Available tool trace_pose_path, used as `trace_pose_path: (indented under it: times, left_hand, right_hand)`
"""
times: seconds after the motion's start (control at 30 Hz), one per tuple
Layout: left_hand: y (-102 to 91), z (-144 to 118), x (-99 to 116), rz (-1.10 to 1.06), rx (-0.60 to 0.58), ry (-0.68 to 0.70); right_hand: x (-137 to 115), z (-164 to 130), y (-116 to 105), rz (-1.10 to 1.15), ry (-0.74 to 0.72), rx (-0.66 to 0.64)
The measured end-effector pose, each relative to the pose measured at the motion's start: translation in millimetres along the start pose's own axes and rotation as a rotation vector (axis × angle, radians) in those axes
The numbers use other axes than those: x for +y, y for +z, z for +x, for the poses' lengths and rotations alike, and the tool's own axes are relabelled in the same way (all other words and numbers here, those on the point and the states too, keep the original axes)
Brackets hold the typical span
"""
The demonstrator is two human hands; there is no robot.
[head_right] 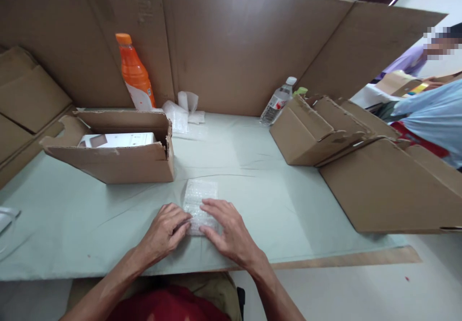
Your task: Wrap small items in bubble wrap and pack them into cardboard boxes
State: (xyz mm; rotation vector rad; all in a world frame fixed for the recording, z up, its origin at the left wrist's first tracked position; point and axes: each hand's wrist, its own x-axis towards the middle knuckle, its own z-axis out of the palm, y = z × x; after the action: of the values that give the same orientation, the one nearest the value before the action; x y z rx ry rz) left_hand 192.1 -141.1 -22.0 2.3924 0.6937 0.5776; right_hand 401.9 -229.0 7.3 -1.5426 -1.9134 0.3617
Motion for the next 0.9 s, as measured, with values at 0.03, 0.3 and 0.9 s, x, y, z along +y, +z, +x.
trace_pose_path:
  times: [0.03, 0.3, 0.9]
  left_hand:
    - [0.9, 1, 0, 0.008, -0.003, -0.002]
    - [9.1, -6, -1, 0.025, 0.109, 0.029]
    - [4.0, -10, 7, 0.024, 0.048, 0.046]
  right_hand:
    - [-2, -7, 2, -0.018, -0.02, -0.024]
    - [3, -17, 29, -0.041, 0.067, 0.039]
    - [1, -20, 31, -0.039, 0.001, 0.122]
